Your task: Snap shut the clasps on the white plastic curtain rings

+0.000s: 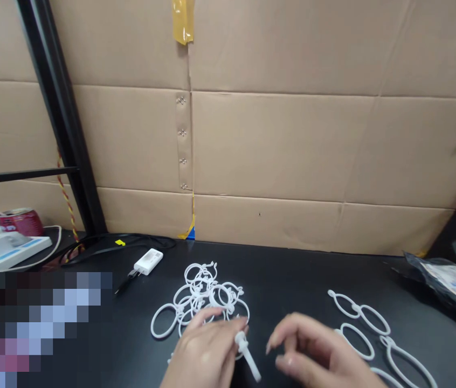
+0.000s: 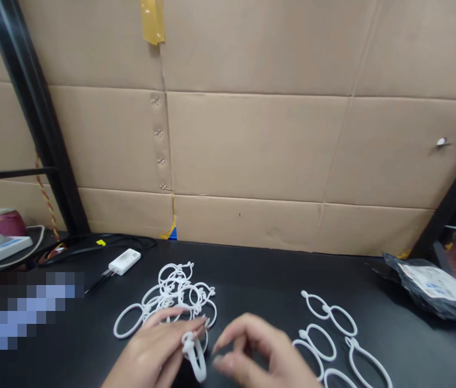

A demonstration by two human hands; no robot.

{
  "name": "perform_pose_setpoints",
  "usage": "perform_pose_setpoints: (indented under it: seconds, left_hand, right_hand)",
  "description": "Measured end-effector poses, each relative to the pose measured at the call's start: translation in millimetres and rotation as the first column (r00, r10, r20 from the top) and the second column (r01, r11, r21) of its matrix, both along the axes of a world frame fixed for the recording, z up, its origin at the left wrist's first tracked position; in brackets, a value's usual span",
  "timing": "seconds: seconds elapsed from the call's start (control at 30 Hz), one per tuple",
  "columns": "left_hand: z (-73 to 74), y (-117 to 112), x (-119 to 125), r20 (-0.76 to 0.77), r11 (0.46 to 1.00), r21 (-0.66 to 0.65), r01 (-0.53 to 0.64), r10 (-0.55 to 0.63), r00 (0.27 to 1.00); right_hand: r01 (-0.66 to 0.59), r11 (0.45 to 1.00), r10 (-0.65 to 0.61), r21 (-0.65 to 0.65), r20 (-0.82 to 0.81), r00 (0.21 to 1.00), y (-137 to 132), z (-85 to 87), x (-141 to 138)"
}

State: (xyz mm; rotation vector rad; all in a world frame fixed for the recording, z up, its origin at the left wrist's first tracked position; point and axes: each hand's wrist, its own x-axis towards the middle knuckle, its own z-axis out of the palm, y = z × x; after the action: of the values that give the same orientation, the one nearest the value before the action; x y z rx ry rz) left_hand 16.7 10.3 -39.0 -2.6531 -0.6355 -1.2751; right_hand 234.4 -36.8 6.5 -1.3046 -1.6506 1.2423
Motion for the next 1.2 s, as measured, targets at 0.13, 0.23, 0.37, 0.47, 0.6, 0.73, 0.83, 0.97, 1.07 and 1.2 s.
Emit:
perform_pose_setpoints:
  seconds: [0.13,0.23,0.37,0.47,0.6,0.73,0.83,0.97,1.07,1.2]
  left_hand:
    - [8.9,16.4,-11.5,-0.095,0.956,0.187,-0.225,0.245,0.965]
    - [12.4,24.1,-19.1,-0.205,0.918,0.197,-0.344,0.382,0.901]
    - [17.2,21.8,-21.9,-0.222,0.876,0.249,-0.414,0.467,0.856]
    - [18.3,13.6,-17.4,-0.178,0.886,0.265,-0.38,0.433,0.884]
    - [13.5,4.7,-9.9,-0.216,0.925,0.272,-0.265,0.327,0.92]
    - [8.3,2.6,-6.0,-0.258,0.952,0.242,-0.189,0.251,0.933]
    - [8.9,1.8,-5.0,-0.219,0.957,0.224,-0.183,0.233,0.948]
    - [13.0,0.1,-3.3,-0.16,0.96,0.22,-0.174,0.212,0.964]
    - [13.5,-0.8,-1.0,-0.141,0.964,0.213,-0.161,0.193,0.971]
    - [10.8,-1.5,0.2,-0.145,0.966,0.204,-0.157,0.189,0.971]
  right_hand:
    - [0.002,0.995,-0.038,0.1,0.357,0.933,15.9,18.4,60.0]
    - [-0.021,1.0,0.019,-0.003,0.58,0.815,21.5,19.3,99.0]
    - [0.028,0.998,0.019,-0.06,0.669,0.743,25.4,-0.2,119.0]
    - [0.042,0.999,-0.018,-0.019,0.672,0.74,27.4,-15.4,117.2]
    - [0.049,0.997,-0.077,0.06,0.647,0.759,28.2,-22.0,109.5]
    - [0.048,0.991,-0.119,0.127,0.641,0.758,29.4,-22.2,106.5]
    - [0.041,0.988,-0.128,0.147,0.647,0.752,31.5,-22.7,105.1]
    - [0.034,0.986,-0.129,0.161,0.631,0.765,32.7,-19.0,98.2]
    - [0.052,0.987,-0.135,0.151,0.613,0.778,33.3,-16.8,92.8]
    - [0.14,0.974,-0.222,0.18,0.609,0.762,38.0,-23.2,92.9]
